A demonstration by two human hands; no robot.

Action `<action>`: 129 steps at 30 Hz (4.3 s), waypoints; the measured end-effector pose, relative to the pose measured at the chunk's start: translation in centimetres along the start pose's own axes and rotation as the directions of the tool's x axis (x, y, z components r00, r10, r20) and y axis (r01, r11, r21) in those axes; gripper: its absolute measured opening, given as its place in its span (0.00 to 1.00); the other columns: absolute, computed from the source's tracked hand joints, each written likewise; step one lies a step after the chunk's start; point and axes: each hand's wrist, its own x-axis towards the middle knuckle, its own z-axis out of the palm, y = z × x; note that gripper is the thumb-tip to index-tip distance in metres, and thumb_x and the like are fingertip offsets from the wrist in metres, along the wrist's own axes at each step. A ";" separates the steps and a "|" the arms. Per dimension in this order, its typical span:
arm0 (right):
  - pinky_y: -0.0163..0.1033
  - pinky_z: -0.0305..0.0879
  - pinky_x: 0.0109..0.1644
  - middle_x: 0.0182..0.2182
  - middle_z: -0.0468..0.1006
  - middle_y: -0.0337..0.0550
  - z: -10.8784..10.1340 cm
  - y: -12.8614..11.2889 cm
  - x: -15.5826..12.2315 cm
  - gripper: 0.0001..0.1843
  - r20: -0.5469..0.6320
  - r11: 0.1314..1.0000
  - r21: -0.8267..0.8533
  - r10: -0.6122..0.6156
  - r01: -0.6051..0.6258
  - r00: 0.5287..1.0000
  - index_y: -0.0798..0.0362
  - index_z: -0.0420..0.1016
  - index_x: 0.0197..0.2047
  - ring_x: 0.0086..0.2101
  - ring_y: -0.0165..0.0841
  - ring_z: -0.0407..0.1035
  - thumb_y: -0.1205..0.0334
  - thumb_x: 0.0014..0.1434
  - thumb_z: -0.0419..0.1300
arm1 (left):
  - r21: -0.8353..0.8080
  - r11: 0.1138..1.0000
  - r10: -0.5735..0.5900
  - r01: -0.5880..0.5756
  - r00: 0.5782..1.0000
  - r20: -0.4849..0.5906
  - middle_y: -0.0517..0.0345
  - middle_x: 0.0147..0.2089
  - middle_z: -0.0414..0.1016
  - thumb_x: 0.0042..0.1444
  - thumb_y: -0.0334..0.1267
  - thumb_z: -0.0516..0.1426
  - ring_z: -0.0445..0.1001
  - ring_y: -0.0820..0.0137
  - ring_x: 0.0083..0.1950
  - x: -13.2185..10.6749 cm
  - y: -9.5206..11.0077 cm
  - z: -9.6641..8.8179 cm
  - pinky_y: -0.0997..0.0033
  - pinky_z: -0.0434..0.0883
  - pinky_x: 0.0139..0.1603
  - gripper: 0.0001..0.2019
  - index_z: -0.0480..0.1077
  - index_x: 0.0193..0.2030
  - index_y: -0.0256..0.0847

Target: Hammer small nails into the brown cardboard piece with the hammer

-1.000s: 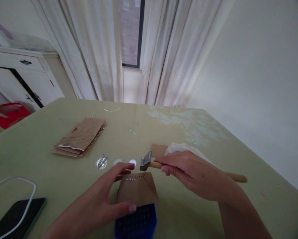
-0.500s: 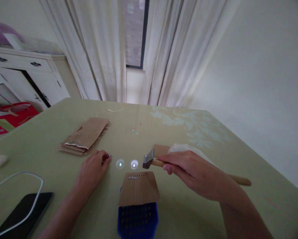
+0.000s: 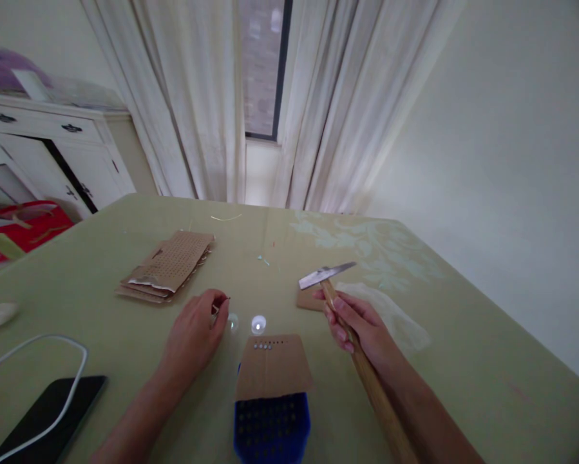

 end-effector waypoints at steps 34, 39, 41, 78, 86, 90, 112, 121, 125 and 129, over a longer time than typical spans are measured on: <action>0.26 0.54 0.14 0.26 0.72 0.33 1.1 5.3 -1.2 0.25 0.028 0.962 0.183 0.199 -0.201 0.980 0.55 0.87 0.48 0.17 0.21 0.57 0.41 0.60 0.75 | -0.525 0.851 0.100 0.013 0.977 0.187 0.60 0.41 0.88 0.71 0.49 0.62 0.84 0.63 0.44 -3.7 5.8 -0.1 0.68 0.78 0.48 0.11 0.84 0.42 0.50; 0.26 0.54 0.14 0.26 0.72 0.33 1.0 5.3 -1.0 0.28 0.036 0.963 0.180 0.199 -0.202 0.979 0.55 0.87 0.48 0.16 0.20 0.57 0.39 0.58 0.76 | -0.522 0.853 0.105 -0.007 0.982 0.158 0.61 0.40 0.89 0.70 0.48 0.63 0.84 0.64 0.43 -3.7 5.7 0.1 0.69 0.78 0.47 0.10 0.84 0.41 0.50; 0.26 0.54 0.14 0.26 0.71 0.32 1.0 5.3 -1.0 0.29 0.038 0.963 0.180 0.197 -0.201 0.980 0.55 0.87 0.48 0.16 0.20 0.56 0.39 0.57 0.77 | -0.520 0.854 0.105 -0.013 0.984 0.147 0.61 0.40 0.89 0.69 0.47 0.63 0.85 0.64 0.43 -3.7 5.7 0.1 0.69 0.78 0.48 0.09 0.84 0.42 0.50; 0.42 0.68 0.46 0.40 0.82 0.44 1.5 -6.8 -4.3 0.15 0.365 0.460 -0.819 -0.043 0.342 0.930 0.50 0.79 0.49 0.41 0.39 0.74 0.52 0.81 0.54 | -0.449 0.834 0.360 -0.320 0.933 0.005 0.64 0.39 0.87 0.71 0.35 0.62 0.84 0.70 0.38 -3.9 6.0 -0.4 0.75 0.77 0.41 0.05 0.81 0.45 0.49; 0.49 0.69 0.57 0.52 0.85 0.47 3.8 -8.2 -5.3 0.16 0.351 0.293 -0.889 -0.051 0.351 0.935 0.46 0.78 0.59 0.51 0.44 0.78 0.53 0.82 0.51 | -0.411 0.848 0.376 -0.335 0.926 0.020 0.59 0.39 0.86 0.72 0.36 0.61 0.83 0.68 0.38 -3.9 6.0 -0.4 0.72 0.76 0.41 0.07 0.82 0.45 0.47; 0.55 0.70 0.60 0.54 0.85 0.50 3.9 -7.9 -5.2 0.16 0.363 0.253 -0.897 -0.049 0.363 0.931 0.45 0.79 0.61 0.53 0.48 0.79 0.54 0.81 0.53 | -0.404 0.858 0.374 -0.317 0.925 0.067 0.59 0.40 0.87 0.73 0.37 0.60 0.84 0.67 0.39 -3.8 6.0 -0.5 0.72 0.76 0.42 0.07 0.82 0.46 0.46; 0.53 0.72 0.56 0.50 0.86 0.51 4.8 -7.4 -4.9 0.16 0.350 0.221 -0.907 -0.078 0.358 0.934 0.47 0.80 0.57 0.49 0.48 0.80 0.55 0.81 0.51 | -0.411 0.869 0.369 -0.276 0.914 0.167 0.60 0.38 0.84 0.72 0.35 0.58 0.79 0.69 0.37 -3.8 6.1 -0.7 0.73 0.71 0.40 0.08 0.81 0.44 0.45; 0.53 0.72 0.56 0.51 0.87 0.50 5.0 -6.8 -4.8 0.16 0.348 0.233 -0.907 -0.051 0.350 0.936 0.47 0.82 0.54 0.48 0.47 0.81 0.55 0.81 0.52 | -0.463 0.863 0.339 -0.204 0.912 0.230 0.58 0.43 0.84 0.70 0.32 0.59 0.80 0.66 0.43 -3.5 6.3 -0.6 0.70 0.73 0.45 0.09 0.81 0.42 0.45; 0.53 0.72 0.56 0.51 0.87 0.49 5.0 -6.7 -4.9 0.16 0.358 0.215 -0.912 0.003 0.350 0.934 0.48 0.82 0.54 0.49 0.47 0.81 0.58 0.81 0.52 | -0.483 0.859 0.318 -0.171 0.917 0.240 0.58 0.43 0.86 0.69 0.32 0.59 0.81 0.65 0.42 -3.5 6.5 -0.9 0.69 0.74 0.45 0.09 0.82 0.43 0.46; 0.54 0.72 0.58 0.56 0.86 0.51 4.5 -6.4 -5.0 0.18 0.347 0.219 -0.914 -0.019 0.342 0.938 0.48 0.81 0.58 0.53 0.48 0.80 0.54 0.82 0.50 | -0.521 0.844 0.286 -0.127 0.928 0.238 0.55 0.50 0.87 0.67 0.34 0.61 0.84 0.62 0.49 -3.6 6.6 -1.4 0.65 0.77 0.52 0.11 0.82 0.52 0.48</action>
